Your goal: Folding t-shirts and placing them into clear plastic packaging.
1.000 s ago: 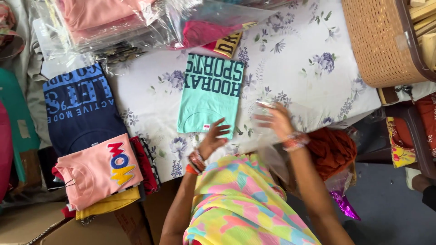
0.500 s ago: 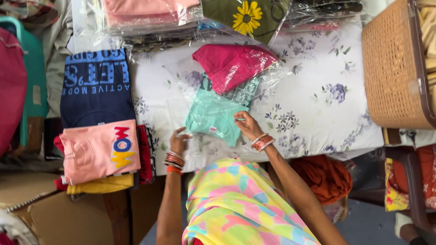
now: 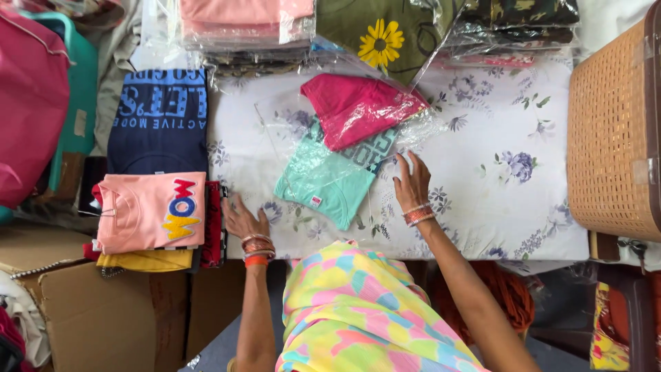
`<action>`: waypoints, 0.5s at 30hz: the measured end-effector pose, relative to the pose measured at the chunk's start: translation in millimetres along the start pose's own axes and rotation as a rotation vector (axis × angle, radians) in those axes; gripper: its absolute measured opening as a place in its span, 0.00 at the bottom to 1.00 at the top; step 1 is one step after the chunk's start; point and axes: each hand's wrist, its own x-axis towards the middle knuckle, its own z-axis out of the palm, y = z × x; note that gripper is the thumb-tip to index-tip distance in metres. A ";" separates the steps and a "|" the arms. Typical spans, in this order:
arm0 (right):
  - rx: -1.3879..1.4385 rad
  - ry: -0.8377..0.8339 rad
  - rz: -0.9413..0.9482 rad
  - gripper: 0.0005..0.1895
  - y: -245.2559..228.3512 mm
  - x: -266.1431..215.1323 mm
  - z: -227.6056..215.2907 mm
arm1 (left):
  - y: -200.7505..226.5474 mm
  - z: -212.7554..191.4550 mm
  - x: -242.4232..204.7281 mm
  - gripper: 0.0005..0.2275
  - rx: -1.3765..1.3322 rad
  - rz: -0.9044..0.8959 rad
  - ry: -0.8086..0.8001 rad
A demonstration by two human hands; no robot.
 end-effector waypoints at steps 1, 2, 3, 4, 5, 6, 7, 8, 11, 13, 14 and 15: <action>-0.113 -0.038 -0.039 0.40 3.8 13.5 4.1 | 1.5 9.8 -6.8 0.37 -0.017 0.027 0.010; -0.229 -0.071 -0.079 0.44 8.0 30.2 7.7 | 5.1 20.7 -10.7 0.37 -0.036 0.057 0.024; -0.226 -0.056 -0.083 0.44 21.7 39.0 14.2 | 9.8 28.4 -17.2 0.37 -0.041 0.064 0.037; -0.374 -0.038 -0.100 0.45 34.2 49.7 21.8 | 13.9 36.0 -21.7 0.42 -0.198 0.074 -0.036; -0.523 -0.019 -0.114 0.46 46.1 61.3 28.6 | 18.4 43.2 -25.8 0.47 -0.355 0.089 -0.111; -0.517 0.007 -0.118 0.46 44.9 71.6 22.6 | 38.7 26.1 -26.7 0.47 -0.360 0.104 -0.090; -0.514 -0.054 0.033 0.49 44.0 82.5 16.2 | 59.3 9.0 -28.2 0.50 -0.299 0.158 -0.141; -0.512 -0.116 0.189 0.52 45.9 91.3 6.6 | 81.7 -5.8 -31.9 0.52 -0.239 0.215 -0.197; -0.316 -0.004 0.269 0.41 79.0 115.3 7.7 | 125.5 -9.8 -9.2 0.47 0.064 0.415 -0.250; -0.339 -0.042 0.258 0.29 79.8 124.3 -0.7 | 133.6 16.9 16.2 0.36 0.151 0.502 -0.208; -0.361 -0.106 0.233 0.17 79.7 123.4 -3.6 | 133.4 30.3 22.9 0.27 0.239 0.562 -0.172; -0.362 -0.103 0.243 0.17 81.8 122.7 -10.9 | 140.1 32.1 38.7 0.27 0.240 0.572 -0.175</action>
